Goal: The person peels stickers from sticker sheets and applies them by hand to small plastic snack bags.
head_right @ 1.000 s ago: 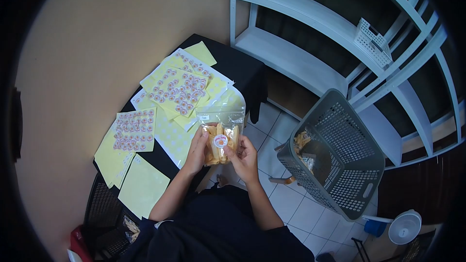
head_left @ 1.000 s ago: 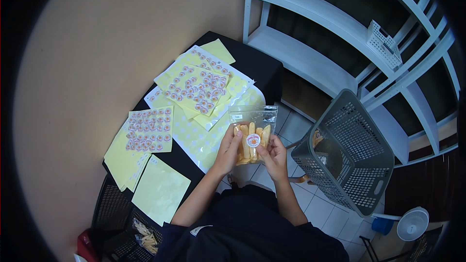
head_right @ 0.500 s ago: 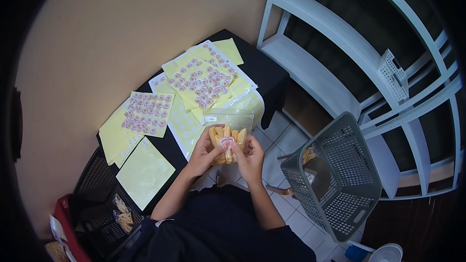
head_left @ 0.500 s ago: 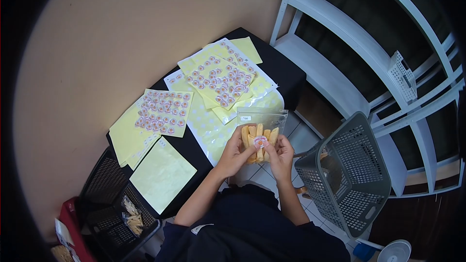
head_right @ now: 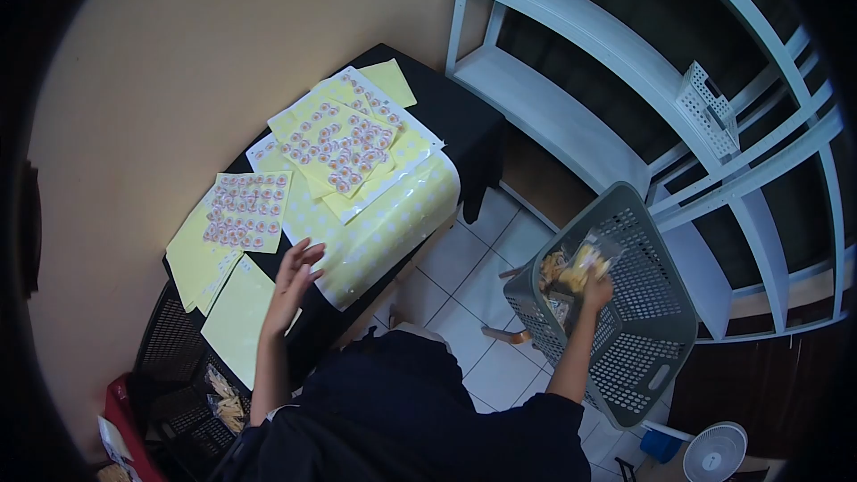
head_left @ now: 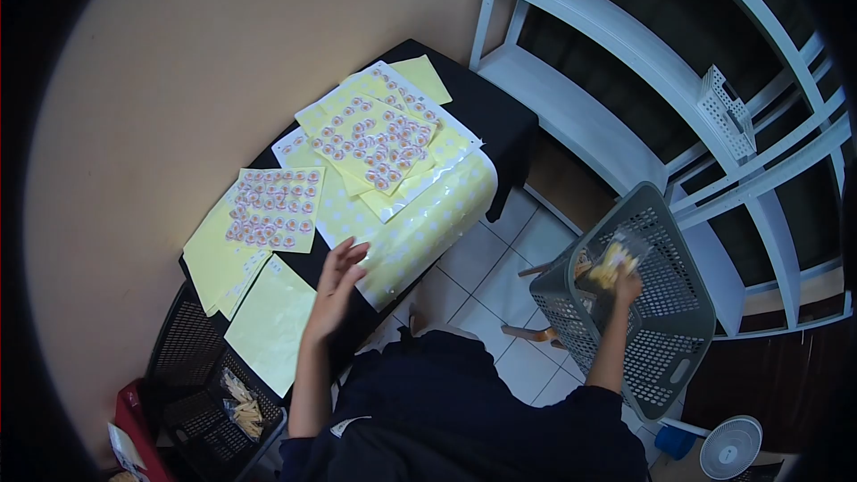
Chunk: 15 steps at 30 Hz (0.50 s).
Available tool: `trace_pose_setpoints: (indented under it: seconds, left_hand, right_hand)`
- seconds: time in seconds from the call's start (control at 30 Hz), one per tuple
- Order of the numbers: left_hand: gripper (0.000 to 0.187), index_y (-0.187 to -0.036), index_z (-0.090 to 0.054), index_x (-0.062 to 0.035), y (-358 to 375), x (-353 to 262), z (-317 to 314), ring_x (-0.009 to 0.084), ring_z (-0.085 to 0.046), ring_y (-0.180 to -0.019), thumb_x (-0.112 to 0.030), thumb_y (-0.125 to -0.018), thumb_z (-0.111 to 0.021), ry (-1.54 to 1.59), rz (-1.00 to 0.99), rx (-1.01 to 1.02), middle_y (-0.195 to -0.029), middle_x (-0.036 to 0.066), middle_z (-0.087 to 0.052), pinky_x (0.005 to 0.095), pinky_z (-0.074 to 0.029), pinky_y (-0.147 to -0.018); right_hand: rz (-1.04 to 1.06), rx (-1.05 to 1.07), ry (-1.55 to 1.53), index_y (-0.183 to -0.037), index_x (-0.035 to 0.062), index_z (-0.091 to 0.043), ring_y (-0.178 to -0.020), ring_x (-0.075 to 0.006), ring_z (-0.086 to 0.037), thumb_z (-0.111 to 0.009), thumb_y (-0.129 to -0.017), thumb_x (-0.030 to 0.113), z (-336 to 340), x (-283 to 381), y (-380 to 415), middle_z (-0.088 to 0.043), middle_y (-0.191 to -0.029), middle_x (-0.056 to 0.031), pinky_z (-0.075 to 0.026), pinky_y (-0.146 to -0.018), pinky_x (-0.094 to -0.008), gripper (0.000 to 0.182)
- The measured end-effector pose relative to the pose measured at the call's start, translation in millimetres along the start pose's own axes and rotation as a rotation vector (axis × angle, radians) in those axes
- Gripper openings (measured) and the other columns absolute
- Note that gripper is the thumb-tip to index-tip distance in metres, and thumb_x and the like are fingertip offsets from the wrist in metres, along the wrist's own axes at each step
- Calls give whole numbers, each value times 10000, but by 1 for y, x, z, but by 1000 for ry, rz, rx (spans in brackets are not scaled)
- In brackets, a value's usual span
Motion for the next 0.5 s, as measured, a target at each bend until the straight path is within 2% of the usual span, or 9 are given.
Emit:
trace_pose_setpoints:
  seconds: [0.03,0.1,0.13,0.2,0.23,0.3,0.33,0.43,0.5]
  left_hand:
    - [445,-1262,-288,-50,4,-1,6,233,-373,-1154,-251,-883,-404,47,27,-29,-1225,137,-402,362,-342,-918]
    - [445,-1254,-291,-35,10,4,18,227,-393,-1135,-264,-887,-392,88,50,-84,-1209,135,-414,350,-355,-903]
    - [438,-1246,-298,-27,12,4,23,222,-409,-1115,-268,-890,-381,65,61,-112,-1198,131,-423,345,-365,-886]
    - [432,-1238,-305,-19,13,5,30,216,-419,-1100,-267,-891,-375,68,70,-152,-1184,129,-435,341,-370,-874]
    - [430,-1236,-307,-18,12,4,33,214,-421,-1098,-266,-892,-374,84,72,-166,-1181,129,-436,339,-370,-874]
    - [426,-1234,-309,-17,11,4,36,212,-424,-1096,-267,-893,-368,58,59,-186,-1178,129,-438,339,-368,-877]
    - [424,-1232,-311,-16,11,5,37,211,-427,-1095,-268,-895,-363,34,51,-202,-1175,130,-440,339,-365,-880]
    - [405,-1223,-321,-14,15,7,41,208,-439,-1086,-234,-890,-388,65,24,-252,-1163,127,-446,323,-369,-886]
    - [398,-1219,-324,-10,21,13,46,208,-442,-1084,-203,-882,-412,68,-8,-294,-1157,126,-448,313,-372,-887]
  right_hand:
    - [-89,75,273,-810,-59,-604,-703,-206,-602,-682,-644,431,-9,-20,0,-615,-734,-151,-454,-635,-312,524]
    - [-242,343,338,-870,-11,-631,-869,-282,-587,-627,-622,550,-52,-93,-16,-591,-952,-191,-455,-741,-368,614]
    - [-243,344,339,-870,-11,-631,-869,-282,-587,-627,-622,550,-64,-104,-17,-591,-952,-191,-455,-741,-368,614]
    - [-389,680,414,-961,-27,-595,-932,-296,-563,-617,-625,563,-78,-109,-15,-563,-1005,-218,-446,-786,-362,679]
    - [-386,681,412,-961,-27,-595,-932,-296,-563,-617,-625,563,-79,-109,-9,-563,-1005,-218,-446,-786,-362,679]
    - [-571,460,122,-1057,-45,-528,-908,-309,-570,-614,-656,536,-80,-104,4,-541,-1041,-228,-451,-774,-355,712]
    - [-568,462,120,-1057,-45,-528,-908,-309,-570,-614,-656,536,-77,-99,3,-541,-1041,-228,-451,-774,-355,712]
    - [-343,247,314,-1103,-45,-481,-903,-284,-571,-623,-713,402,-58,-70,-3,-542,-1035,-217,-459,-754,-331,609]
    - [-59,-109,-118,-1025,-40,-521,-852,-279,-568,-585,-769,215,-29,-17,19,-558,-963,-200,-452,-737,-323,367]
Point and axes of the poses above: each hand's wrist, its own y-axis away from the middle knuckle, its own z-axis out of the back of the hand, x = y × z, the point moved 1 cm from there along -y, towards the middle knuckle
